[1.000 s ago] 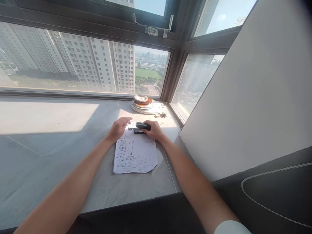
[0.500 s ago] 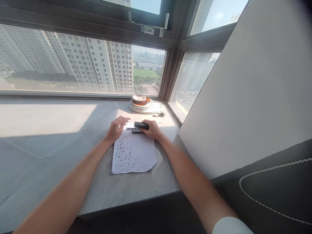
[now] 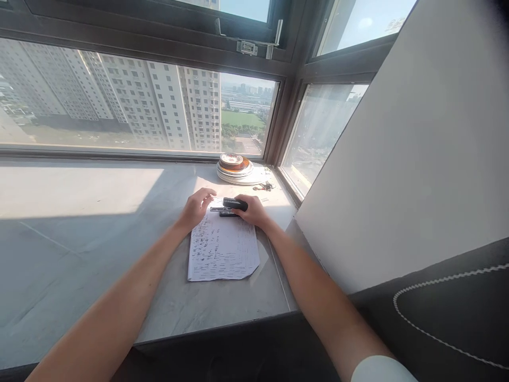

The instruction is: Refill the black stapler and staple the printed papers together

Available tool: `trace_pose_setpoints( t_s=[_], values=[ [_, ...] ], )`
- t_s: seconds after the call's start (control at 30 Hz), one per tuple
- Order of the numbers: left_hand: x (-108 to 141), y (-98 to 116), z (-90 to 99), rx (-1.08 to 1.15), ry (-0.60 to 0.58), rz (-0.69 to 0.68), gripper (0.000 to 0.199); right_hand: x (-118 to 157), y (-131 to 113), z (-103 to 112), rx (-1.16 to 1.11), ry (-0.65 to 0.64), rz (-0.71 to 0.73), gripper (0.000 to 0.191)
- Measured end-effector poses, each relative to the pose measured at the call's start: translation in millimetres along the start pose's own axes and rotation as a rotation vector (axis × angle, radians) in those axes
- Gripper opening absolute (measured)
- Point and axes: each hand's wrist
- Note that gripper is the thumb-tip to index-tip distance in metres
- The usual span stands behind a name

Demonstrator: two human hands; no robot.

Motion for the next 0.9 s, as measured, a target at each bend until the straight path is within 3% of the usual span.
trace_pose_setpoints(
  t_s=[0.1, 0.27, 0.4, 0.9],
  values=[
    [0, 0, 1.3, -0.036, -0.048, -0.056, 0.028, 0, 0, 0, -0.007, 0.002, -0.008, 0.022],
    [2, -4, 0.8, 0.012, -0.088, -0.029, 0.035, 0, 2, 0, -0.014, 0.008, 0.039, 0.021],
    [4, 0, 0.3, 0.037, -0.132, -0.033, 0.02, 0, 3, 0, -0.009, 0.008, 0.039, 0.023],
    [2, 10, 1.0, 0.1, -0.149, 0.006, 0.014, 0, 4, 0, -0.012, -0.003, 0.057, 0.023]
  ],
)
Point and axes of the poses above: each hand's wrist, its own x-axis away from the middle knuckle, its own z-axis out of the back of the hand, y = z × x, and after that the axes turned 13 degrees about -y, right-handed
